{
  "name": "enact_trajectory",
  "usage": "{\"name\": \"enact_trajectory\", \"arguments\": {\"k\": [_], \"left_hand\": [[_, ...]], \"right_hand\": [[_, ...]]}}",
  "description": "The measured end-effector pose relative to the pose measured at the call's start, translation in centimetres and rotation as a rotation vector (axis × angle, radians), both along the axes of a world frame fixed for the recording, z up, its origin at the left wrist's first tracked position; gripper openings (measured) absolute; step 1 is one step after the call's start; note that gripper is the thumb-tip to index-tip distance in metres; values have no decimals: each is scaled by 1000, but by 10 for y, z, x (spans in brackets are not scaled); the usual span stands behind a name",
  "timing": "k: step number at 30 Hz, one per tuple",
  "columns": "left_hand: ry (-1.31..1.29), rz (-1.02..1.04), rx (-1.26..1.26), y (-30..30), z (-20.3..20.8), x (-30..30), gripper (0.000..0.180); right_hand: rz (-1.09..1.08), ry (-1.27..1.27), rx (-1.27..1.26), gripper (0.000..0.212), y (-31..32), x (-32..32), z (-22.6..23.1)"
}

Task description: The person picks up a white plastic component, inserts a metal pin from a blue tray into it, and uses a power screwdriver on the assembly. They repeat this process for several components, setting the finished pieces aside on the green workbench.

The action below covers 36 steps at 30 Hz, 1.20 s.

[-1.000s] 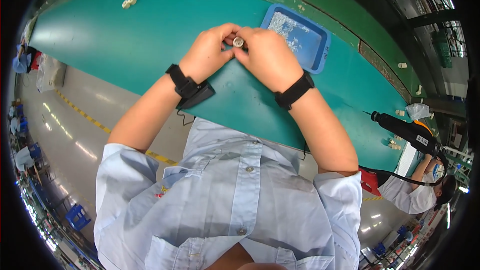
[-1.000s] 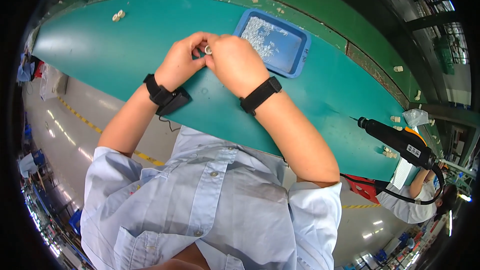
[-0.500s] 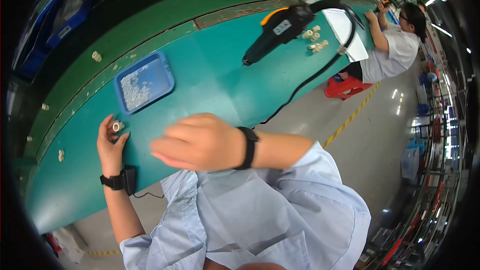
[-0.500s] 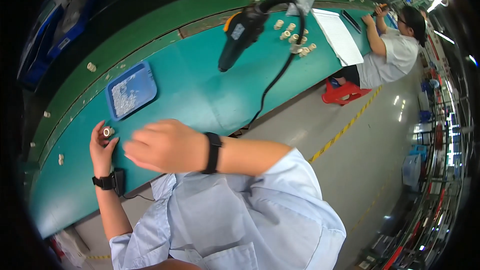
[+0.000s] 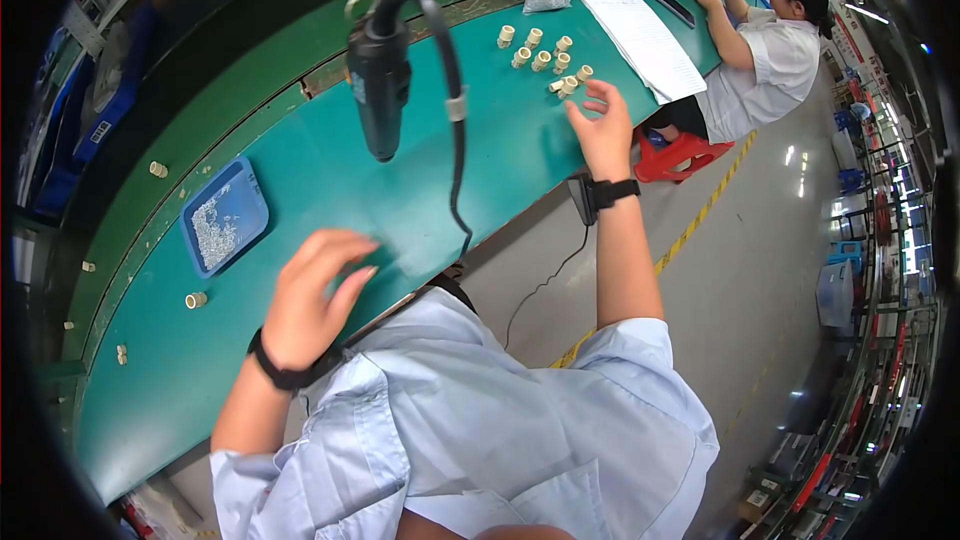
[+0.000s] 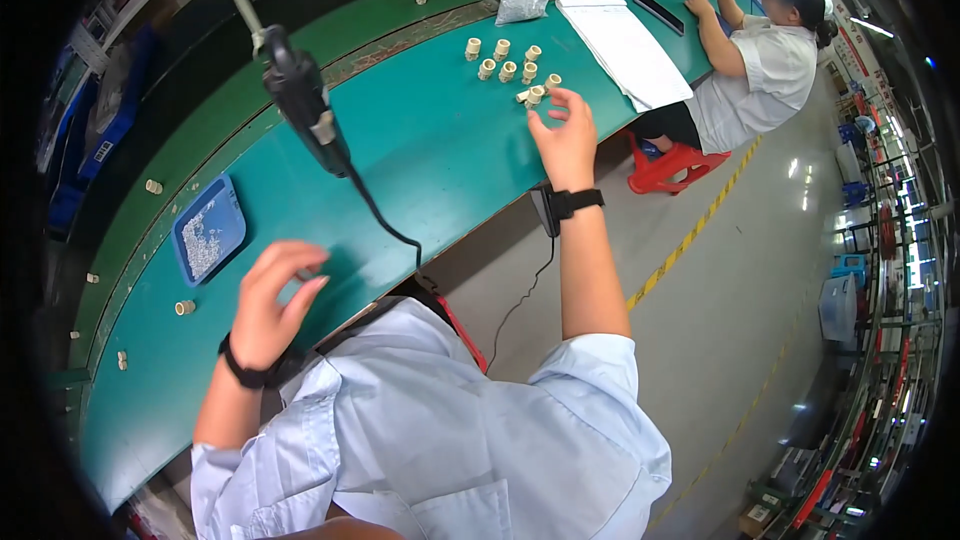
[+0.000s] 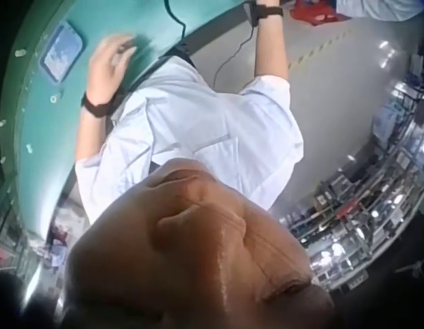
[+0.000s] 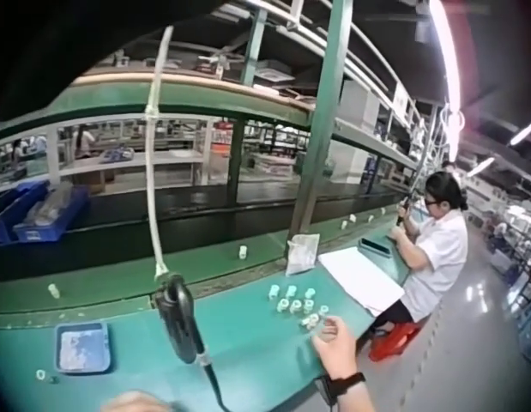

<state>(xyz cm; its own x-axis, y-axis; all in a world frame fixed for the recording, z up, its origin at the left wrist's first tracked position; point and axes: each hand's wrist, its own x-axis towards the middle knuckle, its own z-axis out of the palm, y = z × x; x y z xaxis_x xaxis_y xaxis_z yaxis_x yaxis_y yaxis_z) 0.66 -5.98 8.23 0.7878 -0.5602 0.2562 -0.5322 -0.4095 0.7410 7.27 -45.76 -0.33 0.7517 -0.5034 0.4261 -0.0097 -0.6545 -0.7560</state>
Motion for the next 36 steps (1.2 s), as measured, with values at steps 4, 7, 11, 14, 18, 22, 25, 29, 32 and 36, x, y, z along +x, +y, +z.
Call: {"name": "enact_trajectory", "arguments": {"k": [4, 7, 11, 14, 18, 22, 25, 29, 32, 36], "left_hand": [[157, -85, -37, -58, -44, 52, 25], [196, -103, -10, -98, -56, 75, 26], [213, -174, -18, -142, -66, 101, 26], [188, -180, -61, -175, -70, 127, 26], [120, -140, -102, -215, -73, 151, 32], [139, -149, -132, -242, -71, 159, 43], [118, -195, -71, -249, -72, 156, 43], [247, -162, -23, -247, -72, 156, 36], [229, -139, -23, -246, -75, 155, 27], [176, -136, -29, -246, -77, 153, 23]], "right_hand": [[60, 59, -30, 49, -7, 23, 4], [77, 132, -67, 44, -16, 25, 2], [117, 186, -140, 36, -17, 27, 2], [140, 172, -135, 28, -18, 30, 2], [158, 184, -102, 23, -20, 32, 1], [229, 192, -82, 19, -16, 25, 6], [342, 217, 11, 20, -9, 17, 5], [410, 284, -18, 25, -1, 12, 6], [457, 330, 153, 25, -5, 11, 11], [382, 298, 47, 33, -22, 12, 27]]}}
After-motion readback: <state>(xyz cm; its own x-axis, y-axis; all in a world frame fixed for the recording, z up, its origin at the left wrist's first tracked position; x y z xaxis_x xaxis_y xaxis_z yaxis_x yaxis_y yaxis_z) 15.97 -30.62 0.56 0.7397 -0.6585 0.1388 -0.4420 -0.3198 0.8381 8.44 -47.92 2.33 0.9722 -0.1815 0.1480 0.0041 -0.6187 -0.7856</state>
